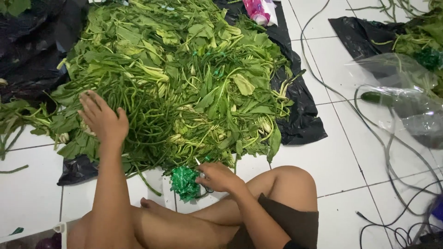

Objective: The person is sitting on the floor, sorting and trimming a large pile of green leafy vegetables using scissors.

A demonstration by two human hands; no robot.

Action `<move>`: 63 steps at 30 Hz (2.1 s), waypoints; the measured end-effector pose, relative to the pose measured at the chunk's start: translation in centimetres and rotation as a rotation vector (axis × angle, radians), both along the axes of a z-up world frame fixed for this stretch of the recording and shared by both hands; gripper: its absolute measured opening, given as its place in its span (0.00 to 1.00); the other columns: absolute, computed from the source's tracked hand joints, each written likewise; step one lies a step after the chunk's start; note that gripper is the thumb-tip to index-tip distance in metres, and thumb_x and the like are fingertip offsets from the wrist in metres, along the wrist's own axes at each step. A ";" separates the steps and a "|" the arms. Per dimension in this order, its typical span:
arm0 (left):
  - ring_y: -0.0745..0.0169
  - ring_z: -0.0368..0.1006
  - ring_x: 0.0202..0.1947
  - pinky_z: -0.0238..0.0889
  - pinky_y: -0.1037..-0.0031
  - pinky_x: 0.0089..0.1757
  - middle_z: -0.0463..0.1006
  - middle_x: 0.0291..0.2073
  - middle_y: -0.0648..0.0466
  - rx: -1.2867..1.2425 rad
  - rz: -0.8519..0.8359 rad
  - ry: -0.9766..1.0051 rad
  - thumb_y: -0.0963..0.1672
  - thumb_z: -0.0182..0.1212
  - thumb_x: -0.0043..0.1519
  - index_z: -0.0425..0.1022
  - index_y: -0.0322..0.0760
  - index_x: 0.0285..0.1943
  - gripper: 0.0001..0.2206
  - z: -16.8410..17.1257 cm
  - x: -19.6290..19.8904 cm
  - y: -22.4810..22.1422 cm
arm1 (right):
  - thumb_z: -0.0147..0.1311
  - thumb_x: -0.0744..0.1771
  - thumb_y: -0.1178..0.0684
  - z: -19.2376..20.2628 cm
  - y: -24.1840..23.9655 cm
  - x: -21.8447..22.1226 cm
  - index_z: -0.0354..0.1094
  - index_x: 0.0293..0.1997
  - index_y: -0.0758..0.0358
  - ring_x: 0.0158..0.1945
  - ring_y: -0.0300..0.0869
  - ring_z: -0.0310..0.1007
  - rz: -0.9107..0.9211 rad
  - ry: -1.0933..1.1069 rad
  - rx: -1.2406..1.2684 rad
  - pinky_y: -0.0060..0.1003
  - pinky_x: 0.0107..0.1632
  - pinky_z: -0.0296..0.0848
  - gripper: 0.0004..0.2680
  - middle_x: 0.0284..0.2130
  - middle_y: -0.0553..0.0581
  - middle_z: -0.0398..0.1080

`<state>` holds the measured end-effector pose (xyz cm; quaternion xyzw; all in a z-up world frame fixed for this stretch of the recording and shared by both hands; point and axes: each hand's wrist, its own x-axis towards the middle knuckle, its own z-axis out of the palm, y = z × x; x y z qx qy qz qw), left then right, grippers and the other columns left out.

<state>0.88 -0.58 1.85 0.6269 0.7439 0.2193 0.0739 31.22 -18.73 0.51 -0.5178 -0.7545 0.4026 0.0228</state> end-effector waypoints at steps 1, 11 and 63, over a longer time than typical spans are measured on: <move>0.38 0.23 0.78 0.16 0.49 0.70 0.30 0.78 0.30 0.012 0.009 0.066 0.42 0.53 0.67 0.32 0.22 0.81 0.38 -0.2 0.0 0.2 | 0.53 0.68 0.47 0.1 -0.1 -0.3 0.66 0.61 0.67 0.46 0.54 0.77 -0.017 -0.026 0.003 0.48 0.54 0.72 0.17 0.52 0.63 0.74; 0.43 0.46 0.75 0.38 0.47 0.69 0.58 0.70 0.41 0.394 -0.298 0.127 0.39 0.64 0.62 0.69 0.32 0.68 0.23 -1.4 9.5 -1.0 | 0.52 0.69 0.47 -2.6 1.5 0.7 0.67 0.62 0.63 0.54 0.62 0.75 -0.042 -0.103 -0.033 0.61 0.55 0.71 0.16 0.49 0.66 0.75; 0.60 0.76 0.32 0.70 0.58 0.40 0.73 0.40 0.44 -0.303 -0.295 -1.223 0.51 0.50 0.74 0.64 0.25 0.58 0.20 -3.3 13.5 -10.2 | 0.60 0.62 0.55 -7.6 -0.8 -1.0 0.79 0.32 0.62 0.39 0.58 0.81 -0.198 -0.584 -0.034 0.55 0.43 0.77 0.03 0.28 0.59 0.79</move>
